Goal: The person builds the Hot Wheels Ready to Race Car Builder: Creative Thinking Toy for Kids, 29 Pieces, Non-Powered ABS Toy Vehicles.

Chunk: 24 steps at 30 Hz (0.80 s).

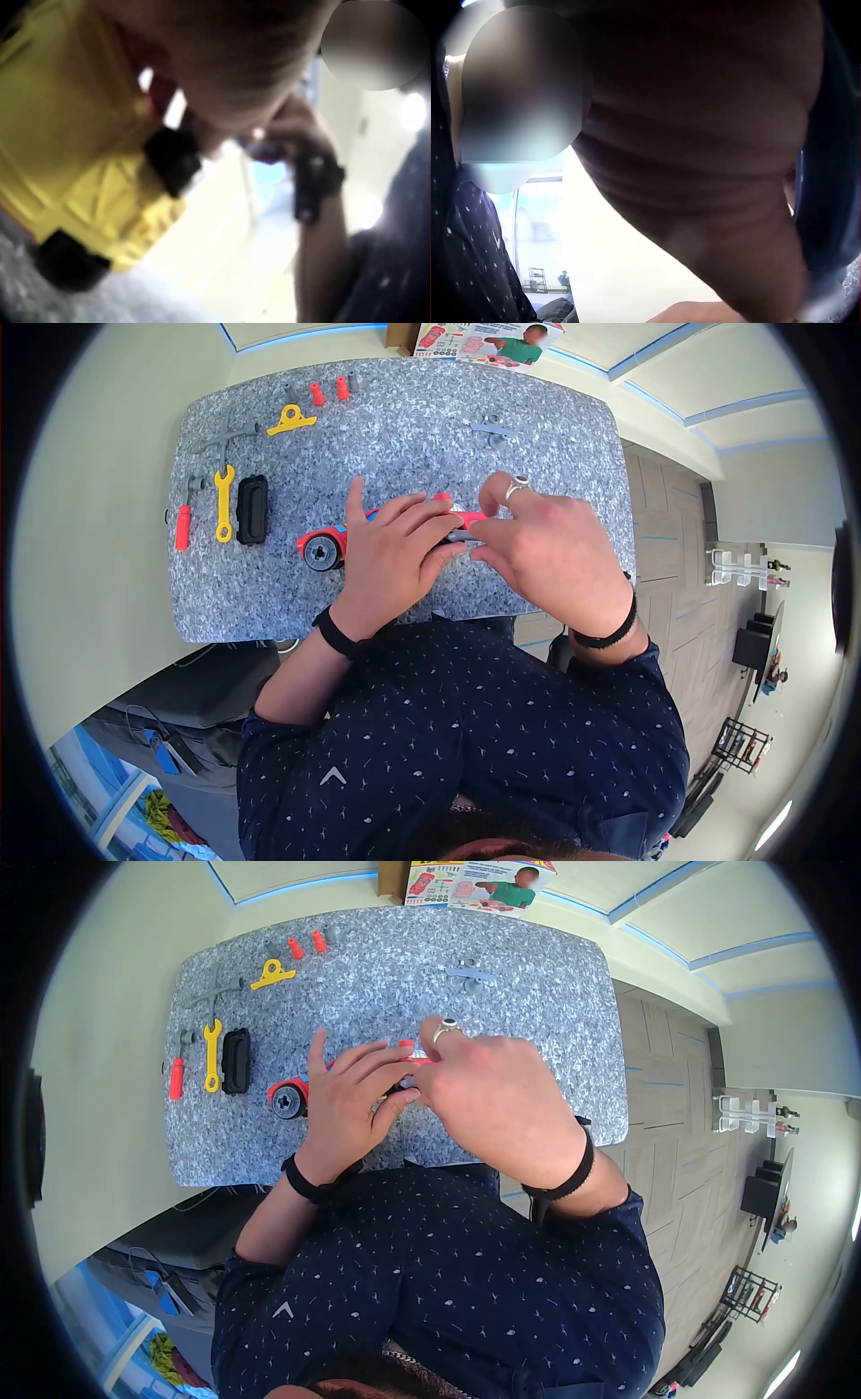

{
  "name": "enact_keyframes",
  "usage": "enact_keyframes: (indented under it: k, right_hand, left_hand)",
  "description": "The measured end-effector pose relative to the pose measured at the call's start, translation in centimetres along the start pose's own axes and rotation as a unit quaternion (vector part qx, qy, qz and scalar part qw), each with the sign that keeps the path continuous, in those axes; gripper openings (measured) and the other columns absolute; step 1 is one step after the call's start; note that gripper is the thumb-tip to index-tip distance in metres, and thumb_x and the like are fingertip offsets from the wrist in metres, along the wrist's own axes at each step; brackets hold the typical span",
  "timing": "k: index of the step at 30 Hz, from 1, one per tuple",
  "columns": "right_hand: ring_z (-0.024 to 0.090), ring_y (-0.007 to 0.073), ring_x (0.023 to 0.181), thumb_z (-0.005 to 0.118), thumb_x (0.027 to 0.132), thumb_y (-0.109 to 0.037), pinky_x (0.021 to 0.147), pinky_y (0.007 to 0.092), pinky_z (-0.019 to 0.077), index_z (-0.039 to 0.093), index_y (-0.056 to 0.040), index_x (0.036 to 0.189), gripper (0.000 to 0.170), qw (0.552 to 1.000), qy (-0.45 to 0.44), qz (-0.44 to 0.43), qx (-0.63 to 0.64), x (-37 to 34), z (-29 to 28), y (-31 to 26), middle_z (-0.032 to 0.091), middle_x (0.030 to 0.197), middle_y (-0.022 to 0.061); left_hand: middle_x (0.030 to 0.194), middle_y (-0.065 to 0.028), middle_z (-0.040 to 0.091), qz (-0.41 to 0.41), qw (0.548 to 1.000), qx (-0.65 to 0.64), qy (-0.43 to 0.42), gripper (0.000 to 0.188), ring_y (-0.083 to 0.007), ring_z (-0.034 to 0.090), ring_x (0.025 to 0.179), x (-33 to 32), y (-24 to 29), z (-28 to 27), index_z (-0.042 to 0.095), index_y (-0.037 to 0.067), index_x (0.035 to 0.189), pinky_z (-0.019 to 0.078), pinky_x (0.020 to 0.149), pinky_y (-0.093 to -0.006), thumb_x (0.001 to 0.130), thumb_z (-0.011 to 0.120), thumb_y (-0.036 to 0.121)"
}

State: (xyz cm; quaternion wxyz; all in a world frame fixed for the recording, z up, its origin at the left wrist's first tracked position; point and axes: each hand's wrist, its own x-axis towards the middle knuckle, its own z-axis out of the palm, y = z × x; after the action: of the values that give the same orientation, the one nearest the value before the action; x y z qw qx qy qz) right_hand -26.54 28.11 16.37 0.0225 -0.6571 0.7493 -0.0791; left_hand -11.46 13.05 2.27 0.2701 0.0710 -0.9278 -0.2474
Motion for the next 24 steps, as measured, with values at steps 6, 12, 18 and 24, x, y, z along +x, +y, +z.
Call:
enact_keyframes:
  k: [6,12,18,24]
  right_hand:
    - [0.078,0.0322,0.091,0.089,0.095,-0.022,0.076,0.0408,0.0614,0.08,-0.0071,0.108,0.022,0.95,0.152,-0.107,0.25,1.1,0.6,0.7,0.077,0.115,0.0118]
    - [0.076,0.035,0.098,0.083,0.101,-0.016,0.084,0.0424,0.0612,0.077,-0.0062,0.115,0.019,0.95,0.167,-0.114,0.24,1.5,2.4,-0.3,0.076,0.109,0.0128]
    - [0.076,0.0342,0.1,0.076,0.105,-0.011,0.087,0.0424,0.0606,0.073,-0.0011,0.131,0.028,0.927,0.215,-0.054,0.301,1.4,5.1,0.4,0.077,0.112,0.0164]
    - [0.075,0.0371,0.108,0.062,0.108,-0.009,0.096,0.0466,0.0594,0.066,0.0025,0.149,0.042,0.913,0.193,-0.063,0.353,0.3,4.3,-0.3,0.075,0.121,0.0237]
  left_hand:
    - [0.139,0.0047,0.078,0.003,1.0,0.01,-0.014,0.028,-0.0252,0.071,0.131,-0.1,0.0,-0.3,0.081,0.022,0.128,0.0186,0.127,-0.0844,0.102,0.078,0.033]
    - [0.135,0.0028,0.079,0.004,1.0,-0.016,0.002,0.034,-0.025,0.071,0.131,-0.3,-0.3,0.0,0.08,0.021,0.131,0.0184,0.127,-0.0855,0.101,0.08,0.037]
    - [0.128,0.0003,0.08,-0.02,0.999,-0.021,-0.022,0.036,-0.0268,0.07,0.133,0.0,0.2,-0.6,0.079,0.018,0.128,0.0139,0.128,-0.0865,0.098,0.084,0.037]
    - [0.111,-0.0066,0.08,-0.112,0.921,-0.372,0.003,0.025,-0.0203,0.078,0.103,1.3,0.0,-0.8,0.078,0.007,0.116,0.0596,0.097,-0.0436,0.093,0.088,0.007]
